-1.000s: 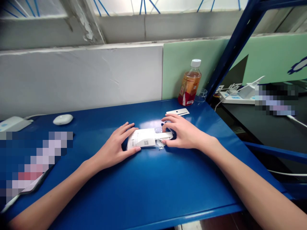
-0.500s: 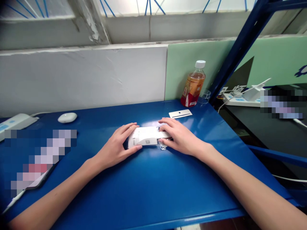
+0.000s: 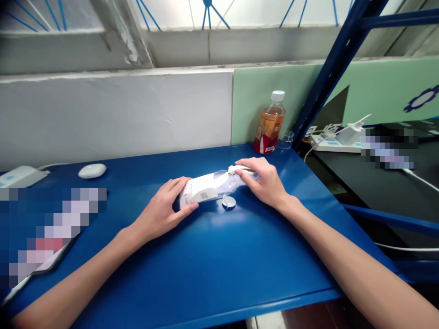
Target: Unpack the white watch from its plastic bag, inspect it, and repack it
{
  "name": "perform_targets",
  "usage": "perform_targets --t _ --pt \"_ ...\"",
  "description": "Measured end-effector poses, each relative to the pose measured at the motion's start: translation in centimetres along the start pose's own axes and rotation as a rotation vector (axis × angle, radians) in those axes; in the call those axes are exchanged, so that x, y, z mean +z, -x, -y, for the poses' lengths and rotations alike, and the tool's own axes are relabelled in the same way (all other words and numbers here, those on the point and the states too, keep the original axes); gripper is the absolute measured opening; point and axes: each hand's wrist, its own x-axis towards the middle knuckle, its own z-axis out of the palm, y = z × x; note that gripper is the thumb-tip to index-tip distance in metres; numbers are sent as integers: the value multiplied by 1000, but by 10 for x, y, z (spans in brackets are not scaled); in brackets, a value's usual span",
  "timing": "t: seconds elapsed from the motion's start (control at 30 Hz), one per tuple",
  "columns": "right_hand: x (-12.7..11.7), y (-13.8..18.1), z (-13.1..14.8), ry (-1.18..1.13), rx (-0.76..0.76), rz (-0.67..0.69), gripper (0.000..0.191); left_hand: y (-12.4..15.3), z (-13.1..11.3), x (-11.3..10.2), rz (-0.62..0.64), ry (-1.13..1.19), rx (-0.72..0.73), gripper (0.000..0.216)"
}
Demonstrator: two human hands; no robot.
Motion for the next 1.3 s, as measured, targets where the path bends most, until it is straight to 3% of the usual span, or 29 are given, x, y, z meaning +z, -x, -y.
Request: perform_targets --t 0.13,0.27,0.47,0.7,0.9,1.07,1.3 --pt "-3 -3 -1 -46 122 -166 22 -1 1 1 22 -44 14 47" --pt "-4 -8 -5 -200 228 -300 25 1 6 -1 66 -47 8 57" --pt "-3 -14 -10 -437 333 -373 31 4 10 -2 129 -62 -27 72" --pt "-10 -17 -16 -541 413 -513 38 6 11 2 136 -102 5 80" --pt "-4 -14 -9 -604 455 -377 43 5 9 1 181 -145 9 82" --pt "0 -12 2 -829 499 -115 52 4 5 -2 166 -120 10 89" --pt "-1 -7 7 -1065 470 161 32 5 -4 -3 82 -38 65 82"
